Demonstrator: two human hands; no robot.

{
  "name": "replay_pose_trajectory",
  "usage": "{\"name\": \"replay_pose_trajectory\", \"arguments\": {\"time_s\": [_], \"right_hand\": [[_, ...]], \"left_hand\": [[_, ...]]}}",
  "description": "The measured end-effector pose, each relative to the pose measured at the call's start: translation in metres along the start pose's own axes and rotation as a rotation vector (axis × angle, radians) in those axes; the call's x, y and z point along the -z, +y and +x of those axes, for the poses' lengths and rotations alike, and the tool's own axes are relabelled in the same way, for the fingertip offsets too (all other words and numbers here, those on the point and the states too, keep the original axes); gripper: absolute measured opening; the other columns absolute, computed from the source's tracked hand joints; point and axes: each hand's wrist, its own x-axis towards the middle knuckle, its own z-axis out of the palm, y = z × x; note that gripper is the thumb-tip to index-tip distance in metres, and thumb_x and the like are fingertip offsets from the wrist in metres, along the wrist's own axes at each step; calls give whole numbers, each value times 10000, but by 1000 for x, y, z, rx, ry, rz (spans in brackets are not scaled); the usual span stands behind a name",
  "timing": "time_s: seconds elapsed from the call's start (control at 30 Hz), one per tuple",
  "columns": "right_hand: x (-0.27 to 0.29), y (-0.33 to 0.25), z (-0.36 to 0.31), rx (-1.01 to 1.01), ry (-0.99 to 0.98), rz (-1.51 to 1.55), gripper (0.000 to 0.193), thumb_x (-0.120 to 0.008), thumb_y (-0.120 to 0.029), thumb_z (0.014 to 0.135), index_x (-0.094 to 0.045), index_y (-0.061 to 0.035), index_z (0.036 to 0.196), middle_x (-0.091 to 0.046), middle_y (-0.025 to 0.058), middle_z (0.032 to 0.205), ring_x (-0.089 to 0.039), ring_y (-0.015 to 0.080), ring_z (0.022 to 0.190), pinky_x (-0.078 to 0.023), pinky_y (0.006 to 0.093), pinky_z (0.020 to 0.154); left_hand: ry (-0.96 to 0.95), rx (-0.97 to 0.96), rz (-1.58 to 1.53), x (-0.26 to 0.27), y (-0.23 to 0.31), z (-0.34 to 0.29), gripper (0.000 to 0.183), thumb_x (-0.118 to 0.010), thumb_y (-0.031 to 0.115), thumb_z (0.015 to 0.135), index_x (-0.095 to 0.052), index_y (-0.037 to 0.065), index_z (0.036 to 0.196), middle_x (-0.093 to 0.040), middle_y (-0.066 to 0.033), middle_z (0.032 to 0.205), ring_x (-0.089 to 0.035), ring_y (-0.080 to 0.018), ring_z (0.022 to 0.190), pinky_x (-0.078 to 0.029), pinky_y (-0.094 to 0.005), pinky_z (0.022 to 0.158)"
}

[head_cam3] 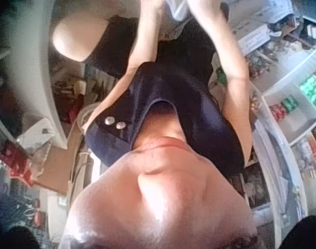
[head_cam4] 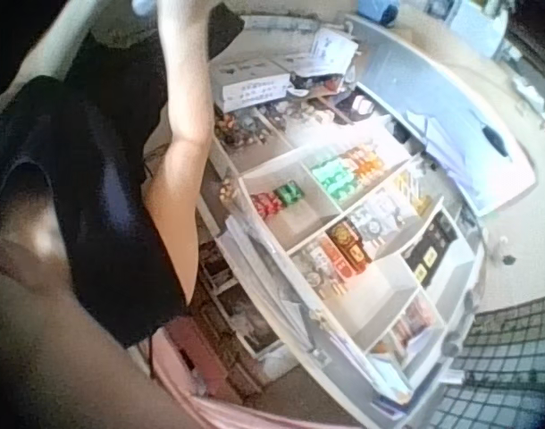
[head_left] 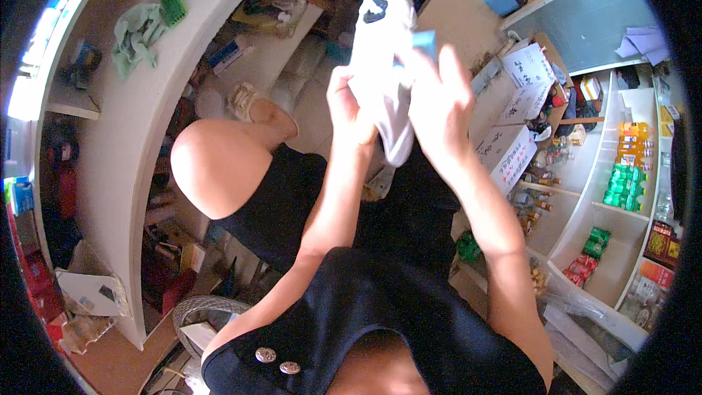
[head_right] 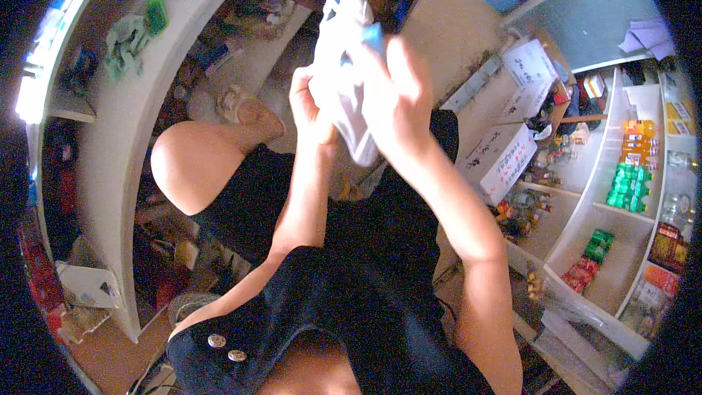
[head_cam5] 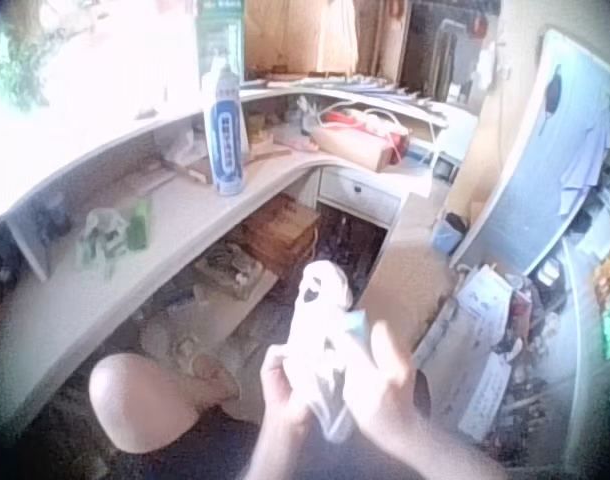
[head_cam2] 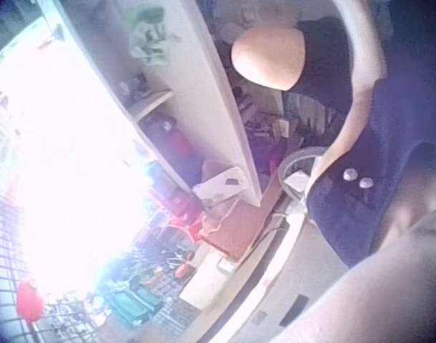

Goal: The person sits and cleans a white slip-on shoe with red and blue accents using a light green cloth. They wipe the exterior, sole, and interior surfaces repeatedly, rotating the shoe to access different areas.

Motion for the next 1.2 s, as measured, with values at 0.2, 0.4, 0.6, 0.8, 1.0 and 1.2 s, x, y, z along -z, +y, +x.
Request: {"name": "replay_pose_trajectory", "arguments": {"time_s": [0.2,0.4,0.6,0.8,1.0,1.2], "right_hand": [[3,-7,-11,-126,-150,-150,357,-611,24,799,-657,-35,1148,-600,160,922,-648,235,806,-550,337,702],[13,-13,34,-374,-155,248,227,-565,17,879,-669,-8,1079,-582,142,872,-626,205,796,-517,323,718],[13,-22,19,-611,-142,337,117,-566,-8,891,-647,7,974,-576,91,787,-601,216,722,-485,314,635],[6,-19,-21,-259,-85,297,53,-548,27,881,-574,-7,850,-522,76,722,-549,215,643,-470,347,594],[9,-17,14,-541,-130,395,80,-555,-21,898,-537,7,825,-553,90,734,-580,195,662,-487,317,631],[2,-3,-1,-291,-178,-43,62,-577,-53,902,-593,-24,850,-521,99,708,-562,221,611,-450,346,555]], "left_hand": [[168,-65,117,-23,-1,-8,266,-545,109,803,-604,-48,1009,-683,-153,959,-666,-251,884,-543,-374,867],[-12,93,-120,12,-3,-5,424,-533,103,788,-523,-79,1171,-650,-208,1074,-647,-307,1005,-507,-450,958],[-76,112,-205,25,-6,4,454,-529,75,785,-496,-95,1204,-616,-227,1159,-614,-341,1070,-490,-450,978],[33,-14,-37,-4,-2,-4,419,-541,102,791,-533,-90,1162,-626,-210,1137,-622,-310,1033,-490,-461,960],[-12,36,-123,6,-10,-6,481,-503,87,806,-467,-93,1251,-577,-241,1223,-591,-348,1103,-471,-491,988],[266,-269,399,-14,-32,-6,553,-518,125,801,-440,-18,1330,-547,-196,1294,-539,-337,1183,-419,-472,1043]]}}
